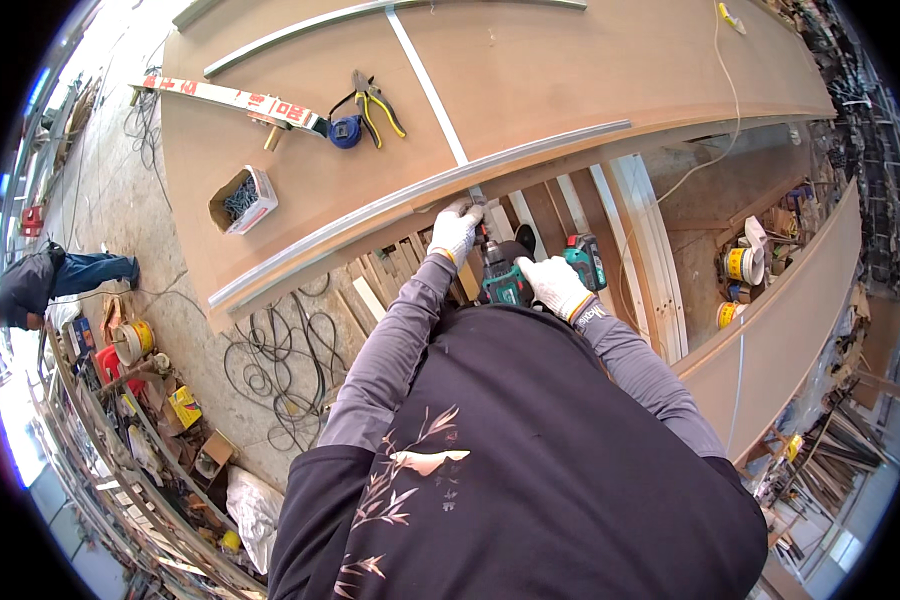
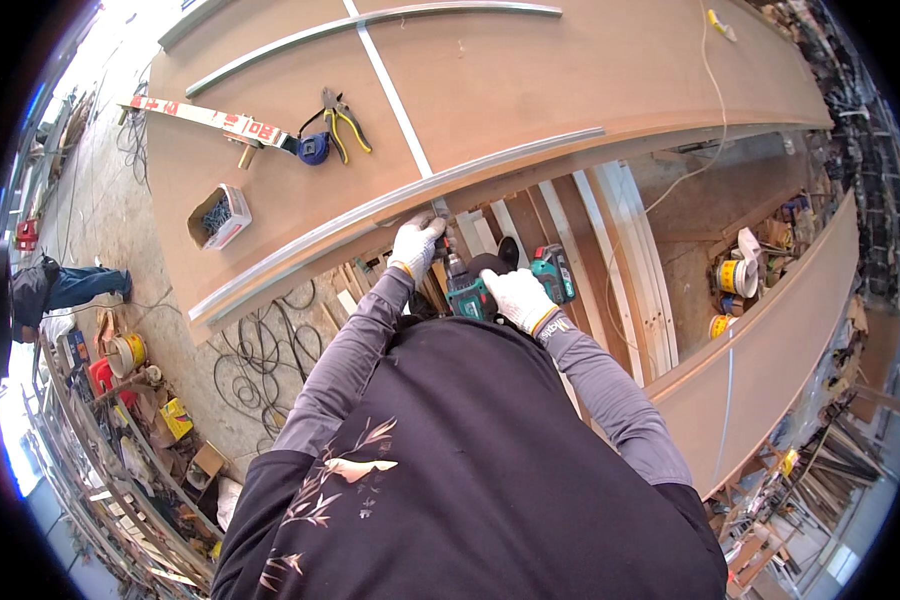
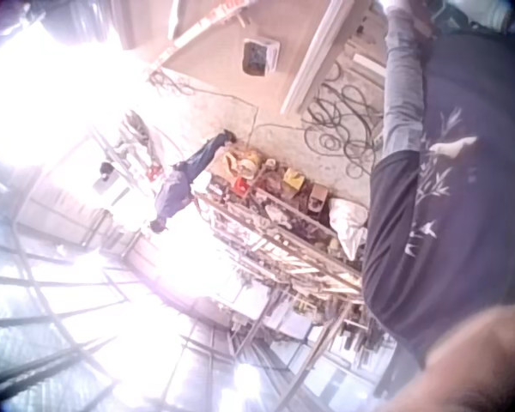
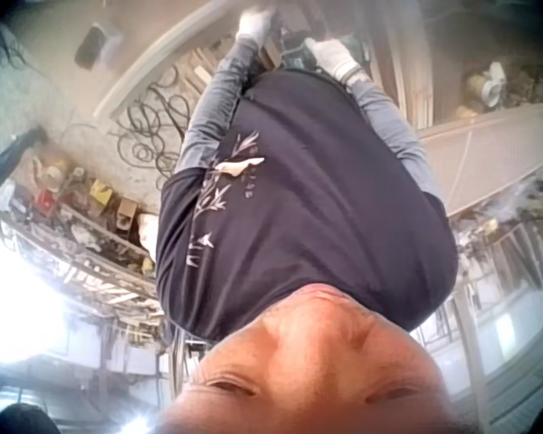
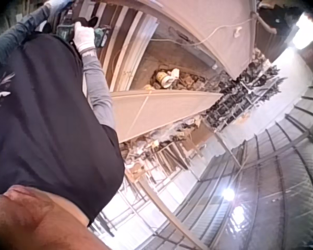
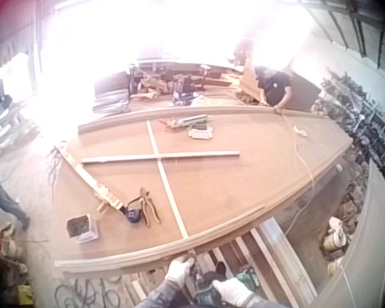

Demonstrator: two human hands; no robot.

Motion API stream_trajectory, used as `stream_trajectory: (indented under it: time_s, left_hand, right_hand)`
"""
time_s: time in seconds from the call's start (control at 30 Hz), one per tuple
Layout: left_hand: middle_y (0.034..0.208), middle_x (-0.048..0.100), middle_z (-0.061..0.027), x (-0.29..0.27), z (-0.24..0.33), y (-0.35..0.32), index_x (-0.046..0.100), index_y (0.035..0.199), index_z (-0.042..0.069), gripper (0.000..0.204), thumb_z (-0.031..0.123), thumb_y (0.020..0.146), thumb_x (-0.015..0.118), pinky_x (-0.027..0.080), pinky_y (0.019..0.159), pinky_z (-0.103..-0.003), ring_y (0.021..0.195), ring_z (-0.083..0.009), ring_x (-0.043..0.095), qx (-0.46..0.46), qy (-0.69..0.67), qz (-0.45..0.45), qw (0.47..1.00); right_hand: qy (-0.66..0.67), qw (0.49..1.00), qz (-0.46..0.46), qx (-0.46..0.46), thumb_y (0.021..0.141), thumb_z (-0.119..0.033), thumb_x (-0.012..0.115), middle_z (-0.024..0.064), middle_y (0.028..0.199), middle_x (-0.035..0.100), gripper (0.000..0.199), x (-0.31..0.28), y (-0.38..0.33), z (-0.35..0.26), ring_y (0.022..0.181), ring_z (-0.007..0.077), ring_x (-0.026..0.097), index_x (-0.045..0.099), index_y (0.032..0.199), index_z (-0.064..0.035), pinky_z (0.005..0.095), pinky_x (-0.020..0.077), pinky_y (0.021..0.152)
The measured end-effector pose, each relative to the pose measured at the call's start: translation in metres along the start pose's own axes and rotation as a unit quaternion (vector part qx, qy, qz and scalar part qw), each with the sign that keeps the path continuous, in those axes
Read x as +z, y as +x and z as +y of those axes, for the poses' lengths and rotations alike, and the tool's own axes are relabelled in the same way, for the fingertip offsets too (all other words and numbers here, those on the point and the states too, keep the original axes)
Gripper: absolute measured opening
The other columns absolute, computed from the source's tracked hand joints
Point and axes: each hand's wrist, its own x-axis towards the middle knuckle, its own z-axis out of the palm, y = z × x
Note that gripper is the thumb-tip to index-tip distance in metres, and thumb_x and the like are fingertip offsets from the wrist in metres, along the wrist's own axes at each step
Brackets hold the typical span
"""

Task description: The person uses a cordless drill to drive screws into a metal rail attached to a large wooden panel. They repeatedly pick up screws and fasten the rail along the panel's edge. Other workers are visible in the background.

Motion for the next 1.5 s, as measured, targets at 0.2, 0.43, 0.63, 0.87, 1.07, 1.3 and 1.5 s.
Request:
stream_trajectory:
  time_s: [0.2, 0.43, 0.63, 0.87, 1.07, 1.3, 1.5]
  left_hand:
    - [0.094, 0.069, -0.0081, -0.001, -0.008, -0.001, 0.060, 0.122, -0.003, 0.029, 0.017, 0.101, 0.062, 0.056, 0.068, -0.030, 0.078, -0.0165, 0.068, 0.028, -0.026, -0.007, 0.999]
    - [0.092, 0.071, -0.0094, 0.001, -0.014, 0.008, 0.062, 0.119, -0.001, 0.030, 0.023, 0.101, 0.064, 0.056, 0.062, -0.031, 0.071, -0.0182, 0.069, 0.061, -0.052, 0.044, 0.996]
    - [0.088, 0.071, -0.0108, -0.011, -0.026, 0.025, 0.065, 0.114, 0.000, 0.026, 0.022, 0.100, 0.064, 0.057, 0.062, -0.032, 0.069, -0.0192, 0.069, 0.059, 0.003, 0.042, 0.997]
    - [0.088, 0.070, -0.0118, -0.006, -0.017, 0.026, 0.065, 0.113, 0.000, 0.024, 0.020, 0.100, 0.063, 0.059, 0.063, -0.033, 0.069, -0.0203, 0.069, 0.032, 0.008, 0.046, 0.998]
    - [0.091, 0.072, -0.0156, -0.008, 0.003, 0.013, 0.068, 0.112, 0.001, 0.023, 0.015, 0.095, 0.065, 0.059, 0.072, -0.037, 0.078, -0.0263, 0.072, 0.095, 0.148, 0.041, 0.984]
    - [0.100, 0.068, -0.0128, -0.017, 0.087, -0.034, 0.068, 0.116, 0.009, 0.044, 0.031, 0.079, 0.079, 0.051, 0.085, -0.044, 0.097, -0.0332, 0.065, 0.441, 0.577, 0.124, 0.676]
    - [0.097, 0.065, -0.0126, -0.034, 0.089, 0.002, 0.067, 0.108, 0.008, 0.046, 0.037, 0.076, 0.082, 0.051, 0.082, -0.044, 0.096, -0.0322, 0.064, 0.358, 0.711, 0.081, 0.600]
  right_hand:
    - [-0.015, 0.999, 0.023, -0.031, 0.089, -0.011, 0.062, 0.0122, 0.077, 0.072, 0.032, 0.003, -0.001, 0.009, 0.074, 0.0313, 0.072, 0.058, 0.120, -0.0082, 0.0440, 0.0519, 0.073]
    - [0.002, 1.000, 0.006, -0.027, 0.074, -0.020, 0.081, 0.0140, 0.079, 0.072, 0.060, 0.007, 0.001, 0.008, 0.077, 0.0333, 0.072, 0.057, 0.127, -0.0055, 0.0442, 0.0530, 0.075]
    - [0.016, 1.000, -0.006, -0.017, 0.068, -0.020, 0.084, 0.0145, 0.081, 0.073, 0.071, 0.004, 0.002, 0.006, 0.080, 0.0337, 0.072, 0.055, 0.131, -0.0051, 0.0441, 0.0533, 0.076]
    - [0.022, 1.000, 0.003, -0.022, 0.069, -0.020, 0.083, 0.0156, 0.083, 0.073, 0.071, 0.012, 0.003, 0.007, 0.080, 0.0339, 0.073, 0.054, 0.131, -0.0046, 0.0447, 0.0542, 0.075]
    - [-0.004, 0.999, 0.029, -0.028, 0.082, -0.016, 0.072, 0.0130, 0.077, 0.072, 0.044, 0.008, 0.005, 0.007, 0.075, 0.0320, 0.072, 0.055, 0.123, -0.0077, 0.0440, 0.0535, 0.072]
    - [-0.034, 0.997, 0.051, -0.041, 0.085, -0.017, 0.068, 0.0113, 0.075, 0.071, 0.018, 0.011, 0.003, 0.012, 0.074, 0.0311, 0.072, 0.059, 0.100, -0.0117, 0.0448, 0.0526, 0.072]
    - [-0.055, 0.995, 0.070, -0.041, 0.082, -0.021, 0.072, 0.0110, 0.077, 0.071, 0.021, 0.012, 0.009, 0.010, 0.075, 0.0305, 0.072, 0.058, 0.096, -0.0132, 0.0468, 0.0515, 0.071]
